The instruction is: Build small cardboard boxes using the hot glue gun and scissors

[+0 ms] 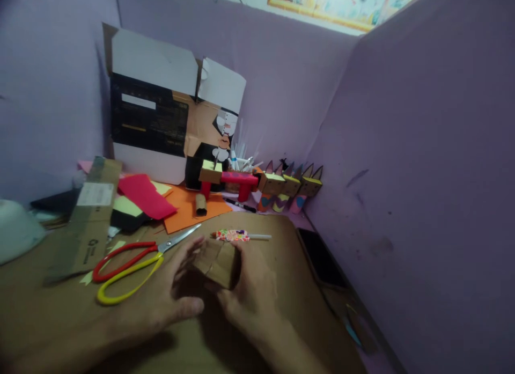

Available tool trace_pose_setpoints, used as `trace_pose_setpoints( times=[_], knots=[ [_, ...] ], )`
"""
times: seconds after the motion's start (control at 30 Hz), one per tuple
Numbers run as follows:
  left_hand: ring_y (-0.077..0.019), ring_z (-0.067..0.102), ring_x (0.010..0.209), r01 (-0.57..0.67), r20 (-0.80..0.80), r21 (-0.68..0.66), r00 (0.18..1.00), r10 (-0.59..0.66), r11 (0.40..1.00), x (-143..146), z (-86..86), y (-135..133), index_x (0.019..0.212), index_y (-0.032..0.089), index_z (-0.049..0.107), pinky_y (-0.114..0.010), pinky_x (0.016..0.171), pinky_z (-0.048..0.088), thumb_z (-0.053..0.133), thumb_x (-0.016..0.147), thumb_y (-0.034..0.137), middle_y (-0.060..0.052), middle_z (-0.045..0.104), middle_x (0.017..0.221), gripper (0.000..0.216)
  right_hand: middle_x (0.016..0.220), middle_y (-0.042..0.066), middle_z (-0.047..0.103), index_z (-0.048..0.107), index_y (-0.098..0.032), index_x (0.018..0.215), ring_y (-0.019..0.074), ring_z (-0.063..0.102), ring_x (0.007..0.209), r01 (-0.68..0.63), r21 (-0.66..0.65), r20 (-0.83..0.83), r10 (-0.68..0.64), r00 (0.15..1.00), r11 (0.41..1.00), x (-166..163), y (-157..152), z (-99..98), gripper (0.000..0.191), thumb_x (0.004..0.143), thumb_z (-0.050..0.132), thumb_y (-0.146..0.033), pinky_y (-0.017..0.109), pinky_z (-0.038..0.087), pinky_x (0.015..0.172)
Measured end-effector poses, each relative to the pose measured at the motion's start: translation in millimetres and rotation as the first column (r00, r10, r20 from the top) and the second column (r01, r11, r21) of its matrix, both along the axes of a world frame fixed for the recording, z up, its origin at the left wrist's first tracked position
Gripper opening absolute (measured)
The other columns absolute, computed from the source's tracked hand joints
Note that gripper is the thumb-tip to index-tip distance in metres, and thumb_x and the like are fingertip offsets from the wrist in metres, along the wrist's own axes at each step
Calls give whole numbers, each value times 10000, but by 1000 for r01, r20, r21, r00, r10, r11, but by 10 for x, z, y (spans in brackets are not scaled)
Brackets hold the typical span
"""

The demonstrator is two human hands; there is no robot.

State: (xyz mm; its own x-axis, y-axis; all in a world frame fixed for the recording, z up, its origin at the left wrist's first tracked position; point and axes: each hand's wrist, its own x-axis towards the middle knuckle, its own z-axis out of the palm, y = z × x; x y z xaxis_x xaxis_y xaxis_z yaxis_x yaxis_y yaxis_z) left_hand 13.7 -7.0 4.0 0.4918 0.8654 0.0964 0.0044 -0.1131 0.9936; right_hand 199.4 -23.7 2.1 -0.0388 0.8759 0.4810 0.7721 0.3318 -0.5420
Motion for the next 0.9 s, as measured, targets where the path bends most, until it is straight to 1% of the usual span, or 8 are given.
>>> trace_pose_setpoints(
  times=[0.1,0.2,0.27,0.33,0.43,0.57,0.7,0.9],
  knots=[
    [-303,507,1207,-6,-43,-14,999,5,1000,39,39,-12,1395,191,247,-437,993,418,722,687,346,-148,515,1333,867,1017,136,661,484,-219,1068,358,654,868,238,54,83,-242,967,970,-123,-17,-101,544,591,727,-309,443,526,618],
    [-290,528,1181,-37,-21,-9,999,37,999,90,80,-24,1355,183,297,-408,975,437,706,690,311,-131,532,1315,792,1105,168,621,457,-218,1084,378,632,952,265,191,59,-281,958,945,-210,-32,-204,529,611,684,-285,461,530,652],
    [-286,546,1154,-106,-65,38,992,108,994,91,117,-25,1317,181,339,-403,964,445,681,684,243,-115,565,1270,722,1129,162,599,434,-216,1112,354,619,988,145,213,3,-149,989,966,-205,-43,-217,559,624,694,-297,460,527,733],
    [-286,566,1120,-175,-138,128,972,192,976,57,162,-18,1295,186,359,-401,940,461,650,658,168,-102,587,1231,701,1121,137,589,435,-219,1105,319,608,1011,-58,133,-86,70,994,989,-142,-47,-173,580,628,737,-350,434,516,810],
    [-295,566,1116,-158,-283,279,929,239,947,-22,217,2,1316,197,356,-405,930,466,585,607,84,-98,587,1225,754,1239,121,524,466,-232,1121,304,524,1166,-336,-22,-288,316,904,942,11,-29,-73,617,633,771,-453,424,441,966],
    [-301,498,1198,-3,-426,448,879,216,894,-68,170,21,1385,199,280,-437,1003,408,569,607,87,-123,504,1335,837,1457,141,343,268,-281,1395,308,390,1310,-519,-136,-451,414,791,844,131,17,-39,946,626,777,-493,459,361,1044],
    [-264,382,1304,122,-447,515,883,144,849,-47,35,26,1416,177,218,-424,1089,315,557,648,79,-127,408,1428,845,1463,137,341,273,-277,1409,282,420,1295,-630,-173,-489,490,722,757,105,30,-79,877,688,752,-418,433,406,1013],
    [-265,439,1257,86,-457,380,883,106,921,-5,31,29,1355,185,313,-406,1057,356,659,708,236,-121,454,1389,736,1437,143,384,230,-245,1427,278,413,1298,-596,-146,-392,507,768,790,104,24,-132,849,725,708,-221,461,354,1049]
  ],
)
